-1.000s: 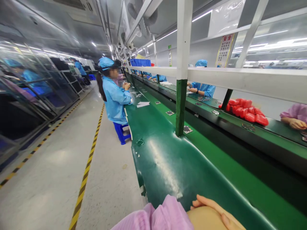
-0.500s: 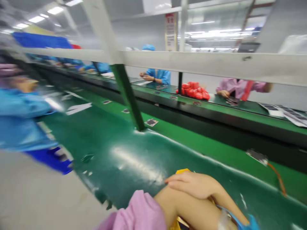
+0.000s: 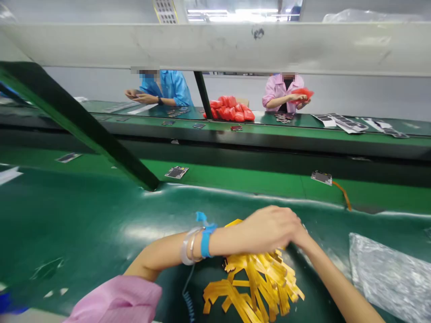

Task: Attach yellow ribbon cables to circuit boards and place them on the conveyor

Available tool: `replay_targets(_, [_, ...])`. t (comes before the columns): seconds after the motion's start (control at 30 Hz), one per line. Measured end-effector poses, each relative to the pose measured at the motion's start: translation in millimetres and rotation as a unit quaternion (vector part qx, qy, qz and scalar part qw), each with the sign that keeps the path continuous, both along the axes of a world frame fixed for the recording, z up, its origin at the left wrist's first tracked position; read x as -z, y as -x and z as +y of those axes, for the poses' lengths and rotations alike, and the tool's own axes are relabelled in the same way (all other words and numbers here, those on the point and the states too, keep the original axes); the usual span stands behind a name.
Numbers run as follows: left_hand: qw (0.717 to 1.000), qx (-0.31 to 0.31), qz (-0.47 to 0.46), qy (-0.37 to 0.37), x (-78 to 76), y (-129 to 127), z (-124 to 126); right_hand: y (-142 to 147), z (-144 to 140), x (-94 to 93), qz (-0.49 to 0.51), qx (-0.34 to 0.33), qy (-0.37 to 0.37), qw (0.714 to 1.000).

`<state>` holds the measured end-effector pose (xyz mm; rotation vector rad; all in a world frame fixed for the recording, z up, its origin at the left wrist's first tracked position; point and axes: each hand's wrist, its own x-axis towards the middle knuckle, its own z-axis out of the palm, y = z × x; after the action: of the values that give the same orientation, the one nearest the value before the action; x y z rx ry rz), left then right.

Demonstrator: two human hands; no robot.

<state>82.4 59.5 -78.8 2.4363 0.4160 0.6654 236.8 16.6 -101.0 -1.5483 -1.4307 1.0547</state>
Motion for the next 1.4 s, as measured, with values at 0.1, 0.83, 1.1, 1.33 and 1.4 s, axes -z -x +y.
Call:
replay_targets(0.1, [0.989, -0.062, -0.06, 0.123, 7.1, 47.0, 49.2, -35.3, -0.7, 25.8, 0.062, 0.084, -0.035, 0.994])
replay_targets(0.83, [0.927, -0.298, 0.068, 0.215, 66.0, 166.5, 92.9, -33.2, -12.8, 50.7, -0.08, 0.138, -0.063, 0.985])
replay_targets(1.1, [0.901, -0.303, -0.019, 0.31, 66.5, 166.0, 100.2, -44.6, -8.4, 65.5, 0.012, 0.185, -0.064, 0.981])
replay_targets(1.33, [0.889, -0.307, -0.032, 0.339, 63.5, 162.3, 102.7, -44.0, -8.3, 67.1, 0.041, 0.171, -0.069, 0.982])
replay_targets(1.4, [0.897, -0.296, -0.019, 0.327, 65.6, 163.1, 103.6, -42.7, -9.1, 66.9, 0.036, 0.167, -0.071, 0.983])
